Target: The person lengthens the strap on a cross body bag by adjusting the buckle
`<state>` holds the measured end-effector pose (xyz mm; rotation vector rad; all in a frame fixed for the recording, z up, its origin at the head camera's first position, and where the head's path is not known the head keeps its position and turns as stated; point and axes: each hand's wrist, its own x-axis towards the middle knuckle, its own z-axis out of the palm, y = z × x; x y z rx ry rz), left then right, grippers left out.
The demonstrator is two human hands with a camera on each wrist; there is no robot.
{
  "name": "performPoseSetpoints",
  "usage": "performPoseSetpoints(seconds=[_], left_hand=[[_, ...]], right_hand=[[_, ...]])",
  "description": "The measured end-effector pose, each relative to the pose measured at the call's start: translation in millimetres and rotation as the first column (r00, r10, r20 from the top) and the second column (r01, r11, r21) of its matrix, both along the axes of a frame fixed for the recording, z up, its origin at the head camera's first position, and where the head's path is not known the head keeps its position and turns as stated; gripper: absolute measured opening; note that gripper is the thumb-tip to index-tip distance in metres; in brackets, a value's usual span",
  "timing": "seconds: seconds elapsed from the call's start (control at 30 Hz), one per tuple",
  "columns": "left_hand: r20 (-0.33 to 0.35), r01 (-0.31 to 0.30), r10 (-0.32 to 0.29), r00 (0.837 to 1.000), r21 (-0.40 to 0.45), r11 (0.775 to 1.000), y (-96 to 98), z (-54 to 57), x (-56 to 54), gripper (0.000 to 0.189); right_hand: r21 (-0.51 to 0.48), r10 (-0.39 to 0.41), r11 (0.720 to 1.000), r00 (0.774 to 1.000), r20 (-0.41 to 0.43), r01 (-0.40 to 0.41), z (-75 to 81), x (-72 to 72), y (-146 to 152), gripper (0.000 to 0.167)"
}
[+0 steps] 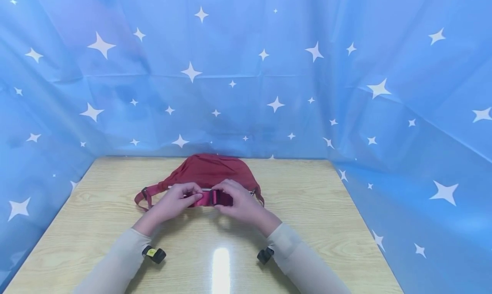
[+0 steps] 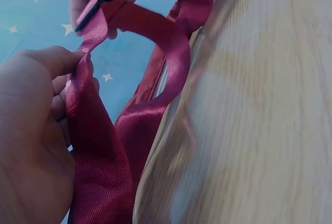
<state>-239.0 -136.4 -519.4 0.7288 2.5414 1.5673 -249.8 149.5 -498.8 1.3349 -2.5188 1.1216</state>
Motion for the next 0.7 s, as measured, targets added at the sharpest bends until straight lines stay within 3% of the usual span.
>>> performPoseSetpoints(seconds=[0.3, 0.53, 0.7], left_hand=[[-0.006, 0.048, -0.048, 0.999, -0.008, 0.999, 11.4, 7.4, -2.3, 0.011], [-0.022, -0.025, 0.021, 1.000, -0.159, 0.987, -4.8, 5.6, 1.1, 0.006], [0.011, -0.008, 0.010, 1.000, -0.150, 0.989, -13.7, 5.1, 3.6, 0.010]], right_hand=[[0.004, 0.011, 1.000, 0.999, -0.045, -0.011, -2.2, -2.2, -2.3, 0.048], [-0.023, -0.045, 0.999, 0.998, -0.048, 0.043, -4.3, -1.7, 0.3, 0.050], [-0.010, -0.061, 0.998, 0.998, -0.011, 0.061, -5.1, -2.4, 2.6, 0.053]])
